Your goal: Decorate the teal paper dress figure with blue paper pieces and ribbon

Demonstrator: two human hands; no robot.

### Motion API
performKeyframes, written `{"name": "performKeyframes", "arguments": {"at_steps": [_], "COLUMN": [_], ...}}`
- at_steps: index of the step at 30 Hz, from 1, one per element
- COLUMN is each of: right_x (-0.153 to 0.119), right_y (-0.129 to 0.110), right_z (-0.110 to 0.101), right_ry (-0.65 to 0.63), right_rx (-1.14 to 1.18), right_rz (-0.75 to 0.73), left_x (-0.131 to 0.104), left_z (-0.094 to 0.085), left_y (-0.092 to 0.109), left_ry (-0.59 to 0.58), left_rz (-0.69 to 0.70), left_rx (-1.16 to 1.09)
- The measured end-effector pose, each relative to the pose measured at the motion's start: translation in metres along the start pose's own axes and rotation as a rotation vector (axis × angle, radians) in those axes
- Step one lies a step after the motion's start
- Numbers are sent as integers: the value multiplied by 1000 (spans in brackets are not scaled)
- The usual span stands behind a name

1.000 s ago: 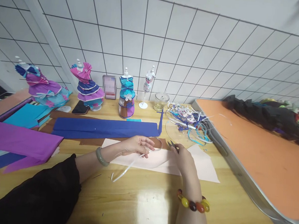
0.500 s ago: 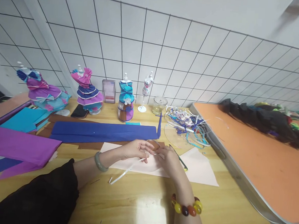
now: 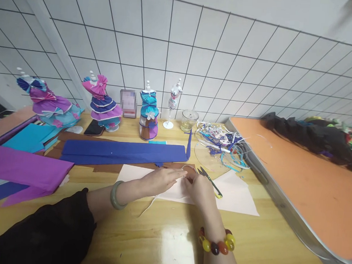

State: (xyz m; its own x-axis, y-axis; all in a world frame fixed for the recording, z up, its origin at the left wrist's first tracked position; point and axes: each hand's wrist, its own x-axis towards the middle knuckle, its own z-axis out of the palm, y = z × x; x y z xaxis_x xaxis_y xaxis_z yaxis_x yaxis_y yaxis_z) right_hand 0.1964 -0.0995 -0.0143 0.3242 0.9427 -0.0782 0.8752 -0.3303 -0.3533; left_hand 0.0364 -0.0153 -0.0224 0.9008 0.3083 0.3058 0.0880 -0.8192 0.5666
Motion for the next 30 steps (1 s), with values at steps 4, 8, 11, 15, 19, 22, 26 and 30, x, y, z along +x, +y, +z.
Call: {"name": "performKeyframes", "arguments": {"at_steps": [4, 8, 11, 15, 19, 22, 26, 30], "right_x": [-1, -2, -2, -3, -2, -2, -2, 0], "right_y": [-9, -15, -18, -18, -17, -16, -14, -8], "right_z": [4, 7, 6, 7, 7, 7, 8, 11], "right_ry": [9, 8, 8, 17, 23, 29, 57, 99], "right_rx": [-110, -130, -121, -110, -75, -45, -34, 17], "right_rz": [67, 121, 146, 160, 167, 160, 134, 125], "left_x": [-2, -1, 1, 1, 1, 1, 3, 4], "left_z": [5, 7, 7, 4, 3, 2, -3, -9], "left_y": [-2, -5, -5, -4, -2, -2, -1, 3], "left_ry": [-10, 41, 59, 50, 46, 44, 57, 98], "left_rz": [23, -6, -32, -42, -66, -86, -127, -178], "left_rx": [140, 122, 71, 41, 27, 10, -52, -148]}}
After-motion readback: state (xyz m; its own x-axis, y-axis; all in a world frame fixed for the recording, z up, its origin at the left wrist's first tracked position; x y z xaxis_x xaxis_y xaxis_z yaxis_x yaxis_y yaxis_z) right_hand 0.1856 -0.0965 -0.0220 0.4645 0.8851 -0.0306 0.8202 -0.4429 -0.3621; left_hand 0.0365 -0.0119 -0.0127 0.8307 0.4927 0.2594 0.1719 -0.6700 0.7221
